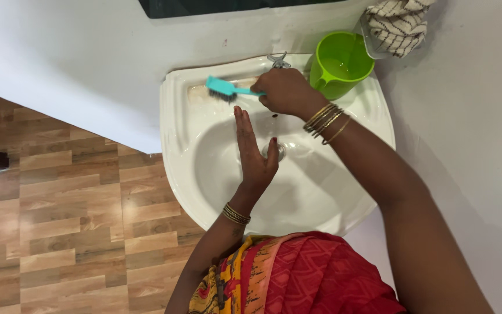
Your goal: The person cleans a white bathroom sink using a blue scrub brush. They scrub the basin, the faucet, and the surrounding counter area. A green plastic jug is moved aside to access the sink surface. The person also rinses their hands under the running tap.
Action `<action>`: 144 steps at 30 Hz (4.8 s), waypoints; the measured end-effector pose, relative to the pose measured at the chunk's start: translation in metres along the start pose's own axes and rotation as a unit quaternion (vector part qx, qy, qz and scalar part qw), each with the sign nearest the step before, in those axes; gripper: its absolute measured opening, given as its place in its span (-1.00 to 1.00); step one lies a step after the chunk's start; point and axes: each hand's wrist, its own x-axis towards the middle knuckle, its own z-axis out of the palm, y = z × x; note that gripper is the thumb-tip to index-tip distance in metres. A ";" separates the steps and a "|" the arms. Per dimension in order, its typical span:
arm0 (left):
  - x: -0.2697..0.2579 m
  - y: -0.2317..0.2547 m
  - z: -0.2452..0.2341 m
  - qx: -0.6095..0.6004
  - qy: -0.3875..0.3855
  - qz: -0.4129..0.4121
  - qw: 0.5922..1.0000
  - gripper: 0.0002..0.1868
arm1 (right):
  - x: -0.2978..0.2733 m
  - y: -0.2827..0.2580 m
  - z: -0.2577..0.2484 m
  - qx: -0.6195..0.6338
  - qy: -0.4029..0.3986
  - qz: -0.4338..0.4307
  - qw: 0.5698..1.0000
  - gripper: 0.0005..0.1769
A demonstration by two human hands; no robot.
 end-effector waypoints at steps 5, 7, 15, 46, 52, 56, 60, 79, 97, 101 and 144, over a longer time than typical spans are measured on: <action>-0.001 0.000 0.003 -0.035 -0.003 -0.012 0.999 -0.13 | 0.010 -0.011 0.011 0.035 -0.017 -0.011 0.999 -0.60; -0.004 -0.001 0.001 -0.029 -0.004 -0.008 1.000 -0.14 | 0.004 -0.005 0.007 0.049 -0.018 -0.039 0.998 -0.57; -0.002 -0.002 0.008 -0.022 -0.003 0.017 1.000 -0.16 | 0.013 -0.016 0.016 0.008 -0.006 -0.003 1.000 -0.56; -0.005 0.002 -0.004 -0.097 0.038 -0.044 0.994 -0.14 | -0.039 -0.006 0.069 0.064 0.124 0.068 0.988 -0.53; -0.002 -0.001 0.002 -0.076 0.041 -0.023 0.996 -0.26 | -0.027 -0.034 0.094 0.144 0.140 0.106 0.974 -0.52; 0.000 -0.002 -0.005 -0.065 0.073 -0.020 0.995 -0.31 | 0.000 -0.048 0.095 0.164 0.126 0.060 0.977 -0.52; 0.003 0.006 -0.010 -0.107 0.057 0.001 0.993 -0.26 | -0.044 -0.035 0.083 0.152 0.191 0.079 0.967 -0.51; 0.000 0.014 -0.009 -0.087 0.019 -0.017 0.996 -0.40 | -0.094 -0.034 0.067 0.088 0.198 0.233 0.948 -0.55; -0.004 0.010 -0.008 -0.096 0.067 0.053 0.992 -0.60 | -0.002 -0.041 0.124 0.175 0.158 0.035 0.971 -0.48; -0.003 0.010 -0.007 -0.078 0.061 0.077 0.992 -0.64 | 0.001 -0.043 0.115 0.167 0.172 -0.013 0.971 -0.50; -0.009 0.010 -0.003 0.042 0.006 0.071 0.997 -0.66 | -0.072 -0.027 0.101 -0.002 0.128 -0.056 0.990 -0.60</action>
